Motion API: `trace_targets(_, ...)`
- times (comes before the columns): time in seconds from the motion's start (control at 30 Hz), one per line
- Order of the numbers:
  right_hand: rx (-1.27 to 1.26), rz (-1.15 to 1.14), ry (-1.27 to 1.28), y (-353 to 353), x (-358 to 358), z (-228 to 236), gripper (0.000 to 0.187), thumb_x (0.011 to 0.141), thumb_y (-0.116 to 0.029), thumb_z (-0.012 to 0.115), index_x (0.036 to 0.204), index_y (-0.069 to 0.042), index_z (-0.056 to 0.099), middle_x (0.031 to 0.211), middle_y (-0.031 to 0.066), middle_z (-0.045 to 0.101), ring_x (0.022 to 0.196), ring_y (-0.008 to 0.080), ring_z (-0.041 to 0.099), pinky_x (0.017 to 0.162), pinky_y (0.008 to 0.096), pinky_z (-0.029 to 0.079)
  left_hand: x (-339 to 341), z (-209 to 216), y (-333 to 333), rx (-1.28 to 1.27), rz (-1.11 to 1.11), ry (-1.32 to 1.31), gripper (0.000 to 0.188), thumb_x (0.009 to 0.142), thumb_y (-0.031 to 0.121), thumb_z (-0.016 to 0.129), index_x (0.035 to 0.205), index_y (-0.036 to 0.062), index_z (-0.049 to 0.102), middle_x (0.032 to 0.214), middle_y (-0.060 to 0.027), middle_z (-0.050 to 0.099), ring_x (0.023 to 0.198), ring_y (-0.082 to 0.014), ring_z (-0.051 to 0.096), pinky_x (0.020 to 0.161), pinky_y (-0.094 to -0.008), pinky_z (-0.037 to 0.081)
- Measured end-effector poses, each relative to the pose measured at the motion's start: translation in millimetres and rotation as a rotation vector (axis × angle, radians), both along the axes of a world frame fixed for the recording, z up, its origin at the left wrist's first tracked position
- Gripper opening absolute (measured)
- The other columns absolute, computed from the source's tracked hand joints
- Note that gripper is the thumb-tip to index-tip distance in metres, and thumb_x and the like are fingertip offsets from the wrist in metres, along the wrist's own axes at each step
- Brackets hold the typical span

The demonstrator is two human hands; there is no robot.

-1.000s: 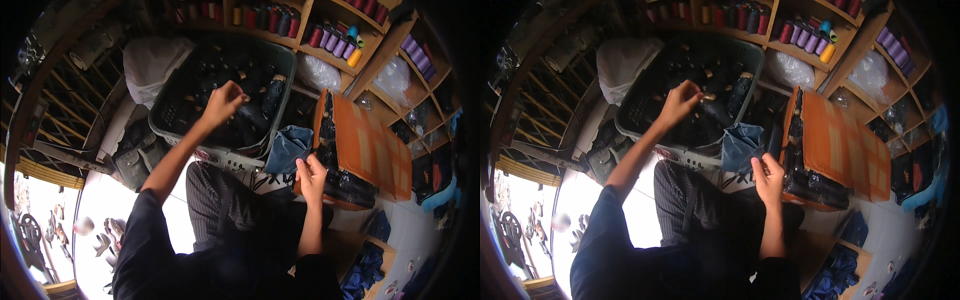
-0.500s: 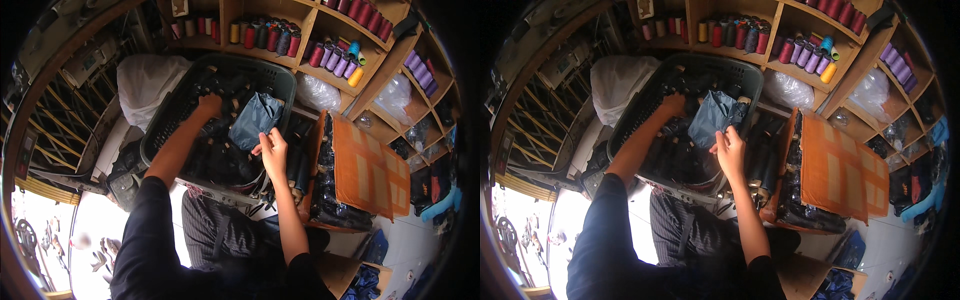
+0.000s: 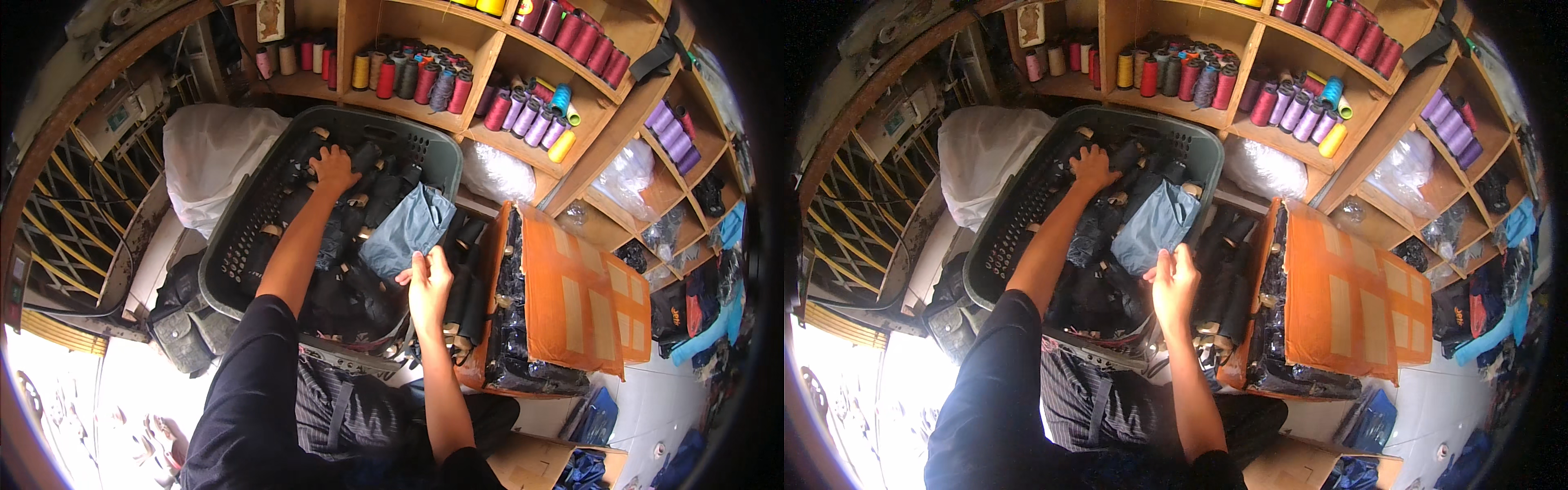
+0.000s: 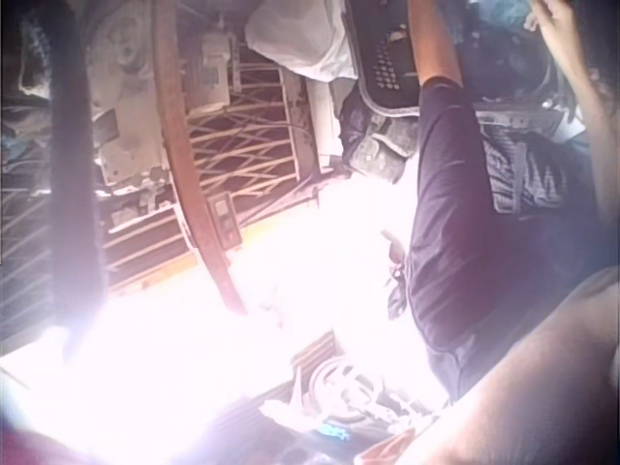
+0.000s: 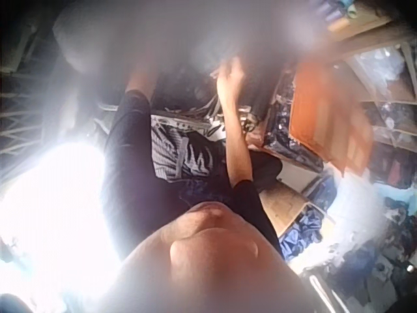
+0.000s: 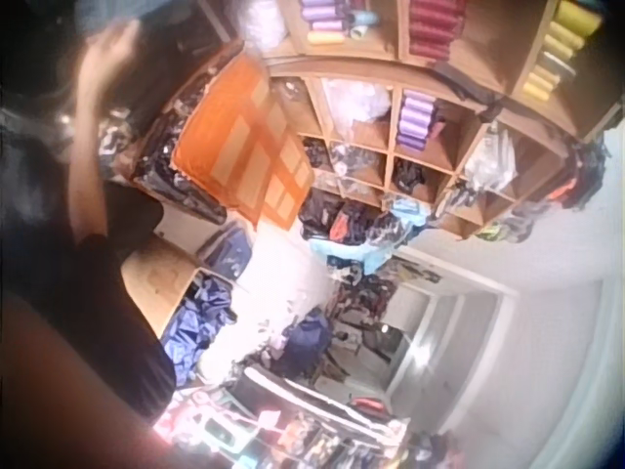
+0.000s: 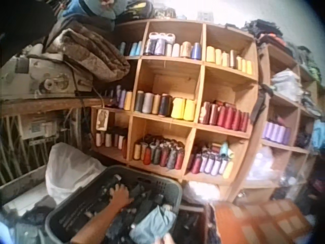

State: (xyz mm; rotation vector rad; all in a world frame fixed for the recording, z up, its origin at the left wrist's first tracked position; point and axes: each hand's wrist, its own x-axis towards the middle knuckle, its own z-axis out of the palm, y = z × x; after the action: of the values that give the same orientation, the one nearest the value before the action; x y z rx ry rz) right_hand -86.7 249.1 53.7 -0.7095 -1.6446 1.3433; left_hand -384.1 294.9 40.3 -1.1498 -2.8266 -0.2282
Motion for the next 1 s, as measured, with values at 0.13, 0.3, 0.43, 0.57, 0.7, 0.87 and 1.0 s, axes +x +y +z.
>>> trace_targets(0.13, 0.012, -0.005, 0.024, 0.9, -1.5, 2.7, 0.023, 0.095, -0.004, 0.049, 0.075, -0.003, 0.039, 0.058, 0.0053, 0.051, 0.05, 0.0127, 0.06, 0.045, 0.0233, 0.044, 2.1, 9.4, -14.3, -0.217, -0.051, -0.185, 0.07, 0.068, 0.051, 0.074, 0.119, 0.0038, 0.06, 0.13, -0.0139, 0.054, 0.123, -0.033, 0.048, 0.101, -0.0554, 0.034)
trace_targets(0.3, 0.011, -0.007, 0.035, 1.1, 0.5, 3.4, 0.023, 0.095, -0.004, 0.049, 0.075, -0.003, 0.039, 0.057, 0.0054, 0.052, 0.05, 0.0123, 0.06, 0.045, 0.0231, 0.044, 9.8, 30.5, -52.2, -0.252, -0.073, -0.257, 0.065, 0.068, 0.046, 0.073, 0.114, 0.001, 0.062, 0.126, -0.0165, 0.057, 0.113, -0.0314, 0.057, 0.097, -0.0421, 0.043)
trace_targets(0.43, 0.031, 0.005, 0.076, 1.6, -1.8, 0.3, 0.023, 0.095, -0.004, 0.049, 0.074, -0.003, 0.039, 0.058, 0.0055, 0.052, 0.051, 0.0118, 0.06, 0.045, 0.0231, 0.044, -31.6, 51.9, -83.9, -0.27, -0.242, -0.417, 0.065, 0.068, 0.048, 0.072, 0.109, -0.0015, 0.063, 0.114, -0.0207, 0.063, 0.095, -0.0302, 0.065, 0.082, -0.0348, 0.051)
trace_targets(0.57, 0.034, -0.002, 0.077, 2.1, 2.3, -0.2, 0.023, 0.095, -0.004, 0.05, 0.074, -0.003, 0.04, 0.059, 0.0051, 0.051, 0.051, 0.0114, 0.06, 0.045, 0.0231, 0.044, -20.4, 56.9, -89.7, -0.229, -0.218, -0.476, 0.082, 0.068, 0.057, 0.071, 0.114, -0.0091, 0.057, 0.107, -0.0237, 0.063, 0.085, -0.0288, 0.065, 0.076, -0.0362, 0.049)
trace_targets(0.7, 0.038, -0.002, 0.054, 2.6, -0.7, -2.8, 0.022, 0.095, -0.004, 0.05, 0.074, -0.003, 0.04, 0.059, 0.0049, 0.051, 0.051, 0.011, 0.06, 0.045, 0.0231, 0.044, -1.7, 23.9, -76.3, 0.18, 0.092, -0.533, 0.089, 0.071, 0.067, 0.063, 0.116, -0.0098, 0.057, 0.111, -0.0253, 0.062, 0.095, -0.0345, 0.064, 0.082, -0.037, 0.051)
trace_targets(0.87, 0.049, -0.007, 0.042, 1.9, -0.9, -3.5, 0.023, 0.094, -0.004, 0.051, 0.074, -0.002, 0.041, 0.06, 0.0031, 0.047, 0.05, 0.0111, 0.059, 0.043, 0.0227, 0.044, -2.8, -22.3, -36.7, 0.411, 0.273, -0.513, 0.109, 0.068, 0.06, 0.072, 0.131, -0.0178, 0.029, 0.122, -0.0297, 0.054, 0.116, -0.0384, 0.054, 0.096, -0.0405, 0.045)
trace_targets(1.0, 0.027, -0.021, 0.024, -0.8, 0.3, -0.5, 0.023, 0.095, -0.004, 0.05, 0.074, -0.002, 0.041, 0.059, 0.003, 0.047, 0.05, 0.0115, 0.059, 0.043, 0.0227, 0.043, 10.7, -38.1, -30.8, 0.465, 0.333, -0.464, 0.101, 0.063, 0.049, 0.082, 0.124, -0.0164, 0.035, 0.12, -0.0276, 0.056, 0.114, -0.0371, 0.055, 0.095, -0.0395, 0.046)
